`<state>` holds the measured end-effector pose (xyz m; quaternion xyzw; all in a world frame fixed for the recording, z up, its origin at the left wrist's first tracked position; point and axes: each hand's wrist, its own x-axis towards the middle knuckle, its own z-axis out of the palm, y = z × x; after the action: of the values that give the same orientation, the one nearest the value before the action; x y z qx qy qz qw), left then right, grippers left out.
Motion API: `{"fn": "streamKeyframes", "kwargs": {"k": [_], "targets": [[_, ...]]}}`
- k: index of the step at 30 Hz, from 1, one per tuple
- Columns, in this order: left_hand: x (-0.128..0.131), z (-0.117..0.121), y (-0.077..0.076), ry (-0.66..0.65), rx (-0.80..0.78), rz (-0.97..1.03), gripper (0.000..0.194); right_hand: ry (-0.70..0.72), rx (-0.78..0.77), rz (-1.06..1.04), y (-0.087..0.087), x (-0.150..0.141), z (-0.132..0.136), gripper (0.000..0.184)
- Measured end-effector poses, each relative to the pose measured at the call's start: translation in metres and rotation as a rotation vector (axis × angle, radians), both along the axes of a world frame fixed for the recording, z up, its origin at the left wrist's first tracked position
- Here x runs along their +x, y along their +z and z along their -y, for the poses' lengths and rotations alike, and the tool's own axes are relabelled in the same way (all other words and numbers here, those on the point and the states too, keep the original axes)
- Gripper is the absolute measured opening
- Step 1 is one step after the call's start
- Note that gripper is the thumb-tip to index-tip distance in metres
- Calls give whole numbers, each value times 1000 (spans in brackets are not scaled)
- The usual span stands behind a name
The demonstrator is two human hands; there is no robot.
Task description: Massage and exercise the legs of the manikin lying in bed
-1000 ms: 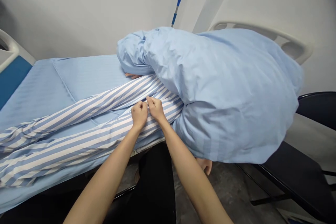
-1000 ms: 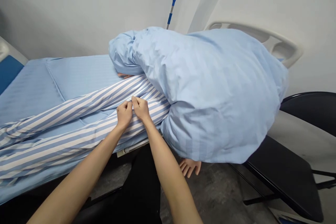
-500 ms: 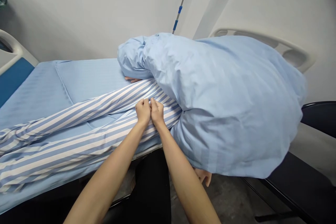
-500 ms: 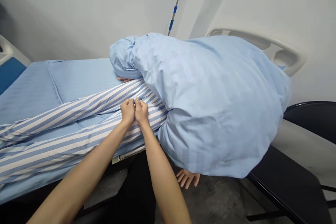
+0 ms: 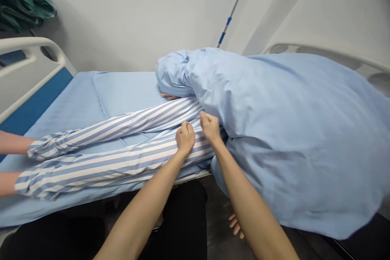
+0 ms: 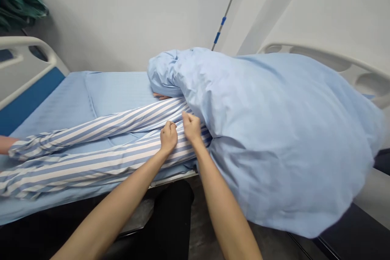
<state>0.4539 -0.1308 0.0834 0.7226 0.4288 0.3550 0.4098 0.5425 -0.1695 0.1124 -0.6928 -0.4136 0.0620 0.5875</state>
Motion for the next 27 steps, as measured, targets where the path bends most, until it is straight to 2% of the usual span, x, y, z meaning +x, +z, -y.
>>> {"fn": "streamKeyframes", "kwargs": {"k": [3,7,9,11,13,16,20,22,24,27], "targets": [[-1,-1,0,-5,-35,25,25,-130,-15,-44,-9,14,5,42],[-6,-6,1,-112,-54,104,30,-202,-63,70,-24,18,8,42],[-17,-12,1,-212,-56,125,31,-206,-71,98,-26,16,8,42],[-40,-24,-1,-280,-65,105,32,-208,-83,94,-26,15,8,41],[-78,-43,-4,-280,-62,51,35,-209,-95,104,-25,14,8,41],[-159,-80,-4,-239,-7,-26,35,-221,-104,138,-25,14,7,41],[-280,-129,4,-48,13,-136,36,-243,-106,149,-29,15,6,41],[-331,-145,4,64,46,-175,36,-250,-113,155,-30,15,6,41],[-370,-156,-1,178,49,-194,37,-258,-128,171,-30,15,6,41],[-404,-162,-14,280,102,-301,37,-269,-147,186,-29,14,7,40]]}}
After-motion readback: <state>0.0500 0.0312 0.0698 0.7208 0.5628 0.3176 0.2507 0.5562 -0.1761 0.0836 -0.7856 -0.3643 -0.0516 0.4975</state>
